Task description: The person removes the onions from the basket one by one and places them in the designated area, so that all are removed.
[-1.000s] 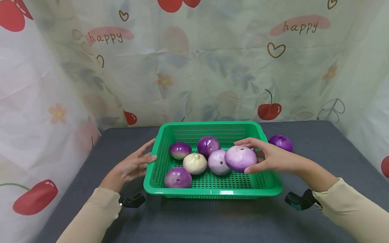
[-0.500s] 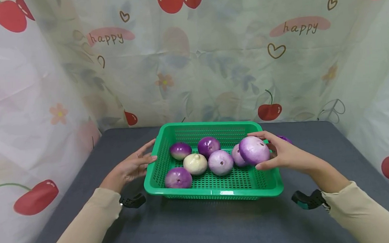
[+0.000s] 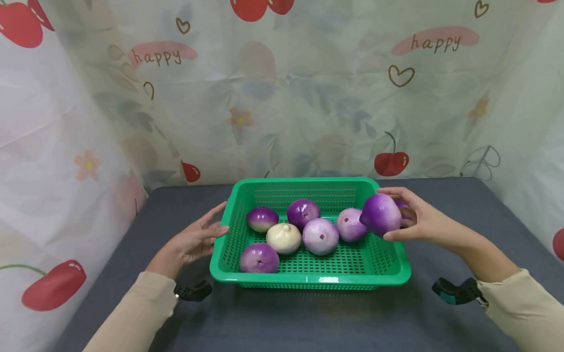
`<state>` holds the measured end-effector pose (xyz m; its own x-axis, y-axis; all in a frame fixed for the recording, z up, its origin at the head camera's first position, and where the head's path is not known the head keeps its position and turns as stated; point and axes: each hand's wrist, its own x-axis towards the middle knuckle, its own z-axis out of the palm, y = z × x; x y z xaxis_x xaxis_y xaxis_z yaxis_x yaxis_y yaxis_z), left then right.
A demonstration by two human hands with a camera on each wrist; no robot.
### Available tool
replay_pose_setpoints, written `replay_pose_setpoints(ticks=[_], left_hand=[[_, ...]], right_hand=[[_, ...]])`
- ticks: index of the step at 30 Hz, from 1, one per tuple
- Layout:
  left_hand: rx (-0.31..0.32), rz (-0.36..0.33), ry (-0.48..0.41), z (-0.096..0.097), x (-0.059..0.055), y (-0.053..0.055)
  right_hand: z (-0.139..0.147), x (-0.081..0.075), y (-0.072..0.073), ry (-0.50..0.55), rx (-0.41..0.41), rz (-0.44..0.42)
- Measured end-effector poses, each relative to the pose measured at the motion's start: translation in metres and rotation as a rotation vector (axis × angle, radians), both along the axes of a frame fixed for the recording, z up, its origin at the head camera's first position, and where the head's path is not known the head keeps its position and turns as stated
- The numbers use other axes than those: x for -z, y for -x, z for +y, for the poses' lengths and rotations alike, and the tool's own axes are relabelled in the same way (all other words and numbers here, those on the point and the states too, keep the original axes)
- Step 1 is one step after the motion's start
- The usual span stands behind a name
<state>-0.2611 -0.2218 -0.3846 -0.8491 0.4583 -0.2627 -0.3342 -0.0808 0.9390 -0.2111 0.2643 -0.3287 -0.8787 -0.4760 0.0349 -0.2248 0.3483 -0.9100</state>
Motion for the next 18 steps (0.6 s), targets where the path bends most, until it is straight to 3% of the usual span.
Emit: replay_pose_setpoints(ticks=[11,18], left_hand=[[0.004,0.011,0.005,0.000,0.001,0.000],[-0.002,0.008,0.003,0.000,0.000,0.000]], right_hand=[[0.019,0.001,0.002,0.052,0.023,0.084],[0.033,0.004,0.005,0.130,0.087,0.122]])
